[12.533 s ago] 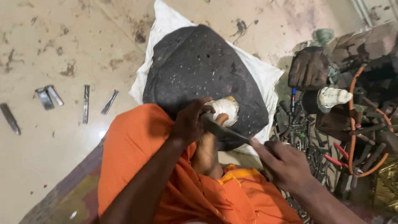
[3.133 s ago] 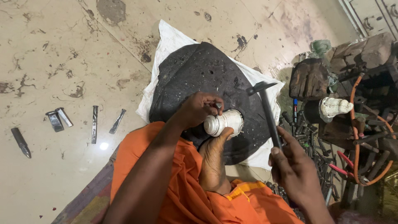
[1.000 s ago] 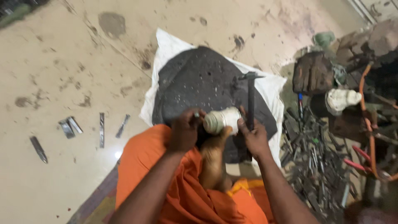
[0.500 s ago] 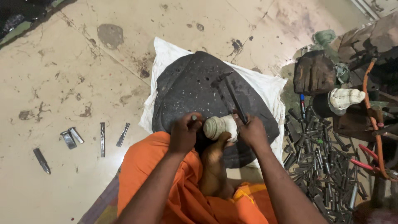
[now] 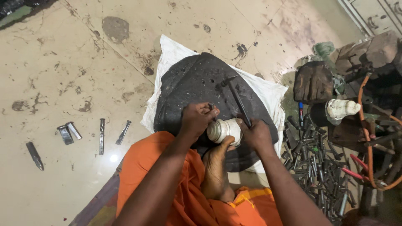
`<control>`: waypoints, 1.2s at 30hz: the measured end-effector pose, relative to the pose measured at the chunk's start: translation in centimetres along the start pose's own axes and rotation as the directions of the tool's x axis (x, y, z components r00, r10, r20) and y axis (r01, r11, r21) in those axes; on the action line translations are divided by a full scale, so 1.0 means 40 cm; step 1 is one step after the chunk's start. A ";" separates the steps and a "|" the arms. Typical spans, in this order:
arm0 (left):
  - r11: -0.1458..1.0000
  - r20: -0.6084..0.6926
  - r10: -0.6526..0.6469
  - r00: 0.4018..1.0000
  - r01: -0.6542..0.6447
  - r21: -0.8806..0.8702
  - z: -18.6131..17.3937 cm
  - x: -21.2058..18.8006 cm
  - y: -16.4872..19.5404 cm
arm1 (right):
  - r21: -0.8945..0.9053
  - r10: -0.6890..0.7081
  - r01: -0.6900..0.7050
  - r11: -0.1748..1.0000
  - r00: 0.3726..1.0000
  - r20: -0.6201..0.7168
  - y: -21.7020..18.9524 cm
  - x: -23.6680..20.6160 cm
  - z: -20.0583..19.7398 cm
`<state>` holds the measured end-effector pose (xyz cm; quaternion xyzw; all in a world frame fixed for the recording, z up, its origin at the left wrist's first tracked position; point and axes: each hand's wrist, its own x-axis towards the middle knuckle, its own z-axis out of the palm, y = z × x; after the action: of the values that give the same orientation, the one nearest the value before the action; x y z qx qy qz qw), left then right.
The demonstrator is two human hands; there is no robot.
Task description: The person carves a white clay object using a chisel and hammer. They hold the object with their bare left foot while striking the chisel with a hammer in their right hand to shape the clay.
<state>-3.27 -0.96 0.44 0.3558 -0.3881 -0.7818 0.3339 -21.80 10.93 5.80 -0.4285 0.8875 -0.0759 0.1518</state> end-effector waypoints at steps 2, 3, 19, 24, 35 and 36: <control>1.000 0.007 -0.015 1.000 0.015 0.022 -0.005 0.000 -0.010 | -0.010 -0.017 0.017 1.000 1.000 0.000 -0.010 -0.008 -0.032; 0.999 0.003 -0.022 1.000 0.021 0.049 -0.009 0.000 -0.015 | 0.010 -0.045 0.045 0.999 0.999 -0.009 -0.017 -0.016 -0.059; 0.960 0.063 0.244 0.968 -0.250 0.124 -0.027 -0.014 -0.063 | -0.192 -0.594 0.573 0.797 0.802 -0.070 -0.324 -0.207 -0.429; 0.938 0.112 0.242 0.964 -0.262 0.228 -0.033 -0.009 -0.067 | -0.227 -0.173 0.209 0.951 0.970 0.168 -0.343 -0.222 -0.457; 0.868 0.177 0.323 0.930 -0.365 0.336 -0.026 -0.027 -0.024 | -0.251 -0.096 0.125 0.960 0.988 0.122 -0.285 -0.210 -0.432; 0.842 0.187 0.348 0.919 -0.394 0.370 -0.027 -0.033 -0.018 | -0.179 -0.192 0.186 0.966 0.981 -0.018 -0.270 -0.221 -0.432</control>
<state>-1.87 0.04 -0.24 0.2897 -0.6193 -0.6251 0.3765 -14.43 11.24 26.74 -0.5216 0.8483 -0.0188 0.0896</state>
